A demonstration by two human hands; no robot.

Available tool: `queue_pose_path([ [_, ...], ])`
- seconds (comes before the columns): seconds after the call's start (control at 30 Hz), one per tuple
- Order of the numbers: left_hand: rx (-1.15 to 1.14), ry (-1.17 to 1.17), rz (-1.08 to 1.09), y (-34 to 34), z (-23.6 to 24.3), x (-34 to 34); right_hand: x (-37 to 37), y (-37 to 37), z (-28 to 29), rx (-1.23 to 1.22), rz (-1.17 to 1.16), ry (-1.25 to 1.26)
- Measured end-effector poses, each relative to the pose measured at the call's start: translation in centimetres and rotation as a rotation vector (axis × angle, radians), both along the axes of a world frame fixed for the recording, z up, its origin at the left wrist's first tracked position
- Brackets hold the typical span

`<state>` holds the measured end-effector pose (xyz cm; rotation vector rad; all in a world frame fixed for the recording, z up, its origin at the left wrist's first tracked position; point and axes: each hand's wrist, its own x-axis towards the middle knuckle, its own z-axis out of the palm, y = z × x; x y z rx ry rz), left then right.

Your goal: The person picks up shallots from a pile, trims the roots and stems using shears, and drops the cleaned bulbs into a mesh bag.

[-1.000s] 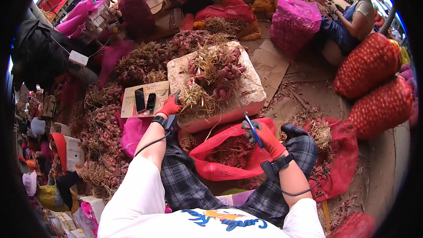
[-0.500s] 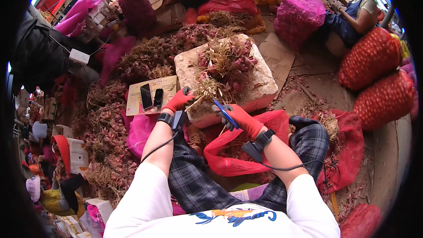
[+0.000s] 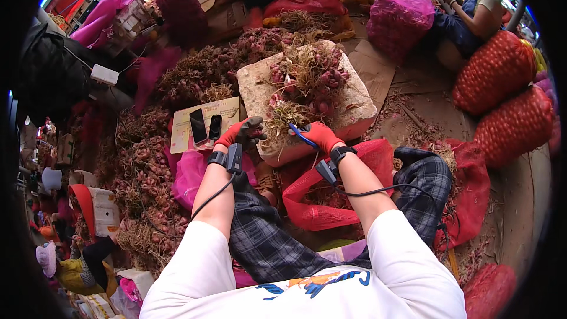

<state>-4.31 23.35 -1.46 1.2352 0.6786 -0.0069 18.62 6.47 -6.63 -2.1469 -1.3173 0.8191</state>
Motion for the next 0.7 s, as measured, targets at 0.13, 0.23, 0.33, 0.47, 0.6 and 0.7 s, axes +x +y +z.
queue_pose_path([
  [0.13,0.33,0.006,-0.267,2.1,-2.9,-1.9,-1.6,-1.2,0.7,0.016,0.028,0.122],
  [0.23,0.401,0.028,-0.129,0.6,-3.0,-2.4,-3.4,-4.6,3.6,-0.205,-0.105,0.889],
  [0.33,0.495,0.002,-0.161,1.6,-3.5,-4.2,-6.7,-6.5,5.3,-0.227,-0.14,1.148],
  [0.47,0.839,0.017,-0.048,1.3,-5.1,-3.8,-8.8,-7.1,6.6,-0.143,-0.204,1.292],
  [0.6,0.922,0.116,-0.11,0.5,-3.0,-3.4,-8.7,-6.1,6.7,-0.28,-0.157,1.291],
  [0.7,1.005,0.167,-0.108,-1.2,-0.3,-3.0,-8.5,-5.0,6.9,-0.184,-0.103,1.058],
])
